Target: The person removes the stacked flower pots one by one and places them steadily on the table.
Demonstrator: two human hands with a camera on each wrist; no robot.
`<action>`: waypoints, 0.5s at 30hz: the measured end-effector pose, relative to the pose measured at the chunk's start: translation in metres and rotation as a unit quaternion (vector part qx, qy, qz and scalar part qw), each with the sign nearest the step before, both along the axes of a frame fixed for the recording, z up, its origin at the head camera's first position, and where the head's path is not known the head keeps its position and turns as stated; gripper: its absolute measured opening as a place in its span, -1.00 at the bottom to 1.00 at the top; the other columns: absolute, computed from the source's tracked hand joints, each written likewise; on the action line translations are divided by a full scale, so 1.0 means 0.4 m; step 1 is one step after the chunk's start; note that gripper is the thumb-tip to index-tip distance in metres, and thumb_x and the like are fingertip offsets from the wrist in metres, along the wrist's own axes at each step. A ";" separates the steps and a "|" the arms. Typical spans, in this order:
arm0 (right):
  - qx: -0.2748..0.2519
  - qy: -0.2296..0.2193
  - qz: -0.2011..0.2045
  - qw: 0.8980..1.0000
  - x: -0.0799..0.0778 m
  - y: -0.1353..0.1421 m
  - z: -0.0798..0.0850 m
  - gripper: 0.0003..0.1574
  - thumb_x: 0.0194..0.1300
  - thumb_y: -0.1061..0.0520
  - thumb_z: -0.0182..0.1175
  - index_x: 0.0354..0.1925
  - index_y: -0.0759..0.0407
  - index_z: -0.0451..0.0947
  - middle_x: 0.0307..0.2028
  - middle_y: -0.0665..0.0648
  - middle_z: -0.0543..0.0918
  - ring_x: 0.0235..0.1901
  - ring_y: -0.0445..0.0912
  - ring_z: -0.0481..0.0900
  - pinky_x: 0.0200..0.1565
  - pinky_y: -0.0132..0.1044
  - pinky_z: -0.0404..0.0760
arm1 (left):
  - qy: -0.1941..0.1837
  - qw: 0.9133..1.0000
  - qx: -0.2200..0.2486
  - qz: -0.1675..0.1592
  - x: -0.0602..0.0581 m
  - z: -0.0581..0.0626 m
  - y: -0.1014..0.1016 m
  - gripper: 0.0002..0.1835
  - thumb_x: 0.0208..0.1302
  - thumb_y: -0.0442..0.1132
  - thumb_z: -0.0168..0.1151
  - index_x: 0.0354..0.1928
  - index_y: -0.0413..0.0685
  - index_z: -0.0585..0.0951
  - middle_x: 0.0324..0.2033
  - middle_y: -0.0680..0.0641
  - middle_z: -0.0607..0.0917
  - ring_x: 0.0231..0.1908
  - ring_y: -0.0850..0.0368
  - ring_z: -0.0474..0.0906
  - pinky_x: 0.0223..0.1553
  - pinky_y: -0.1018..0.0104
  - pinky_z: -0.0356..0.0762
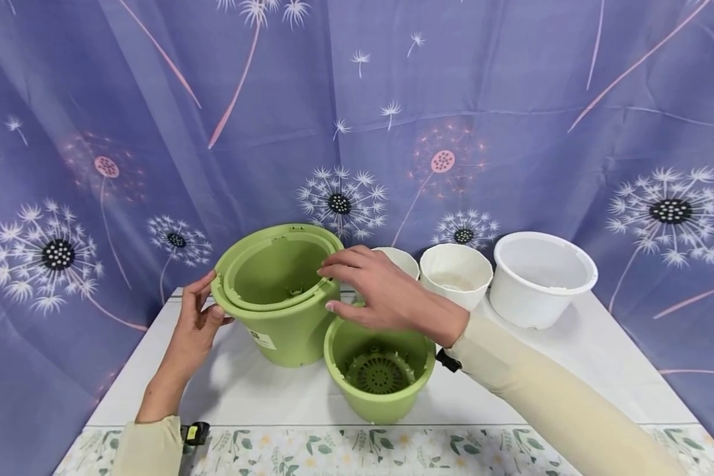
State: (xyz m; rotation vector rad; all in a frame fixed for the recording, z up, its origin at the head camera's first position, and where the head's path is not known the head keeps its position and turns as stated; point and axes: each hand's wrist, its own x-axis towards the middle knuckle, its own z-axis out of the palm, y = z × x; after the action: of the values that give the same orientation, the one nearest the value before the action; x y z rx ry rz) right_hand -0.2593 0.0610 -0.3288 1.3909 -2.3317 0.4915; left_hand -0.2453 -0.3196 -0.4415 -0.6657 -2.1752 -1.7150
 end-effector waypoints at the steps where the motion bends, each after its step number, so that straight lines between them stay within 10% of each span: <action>1: 0.004 -0.003 -0.001 1.000 -0.002 0.000 -0.001 -0.37 0.50 -0.15 0.28 0.35 0.15 0.59 0.32 0.14 0.62 0.35 0.06 0.48 0.39 0.06 0.45 | 0.001 1.000 0.002 -0.001 -0.001 -0.001 0.000 -0.37 0.71 -0.38 -0.09 0.67 -0.05 0.03 0.48 0.05 0.29 0.12 0.33 0.62 0.03 0.52 0.65; 15: 0.051 -0.022 -0.007 0.998 -0.016 -0.002 0.009 -0.35 0.51 -0.16 0.28 0.38 0.14 0.57 0.36 0.15 0.57 0.38 0.09 0.44 0.40 0.10 0.44 | 0.009 1.000 0.007 0.002 -0.004 -0.005 0.001 -0.38 0.70 -0.40 -0.08 0.67 -0.08 0.04 0.47 0.05 0.31 0.12 0.32 0.62 0.02 0.52 0.65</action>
State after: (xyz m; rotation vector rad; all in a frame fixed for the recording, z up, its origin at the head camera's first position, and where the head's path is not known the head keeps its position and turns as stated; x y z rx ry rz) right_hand -0.2658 0.0603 -0.3251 1.4228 -2.4303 0.4075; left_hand -0.2470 -0.3193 -0.4436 -0.6684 -2.1490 -1.7146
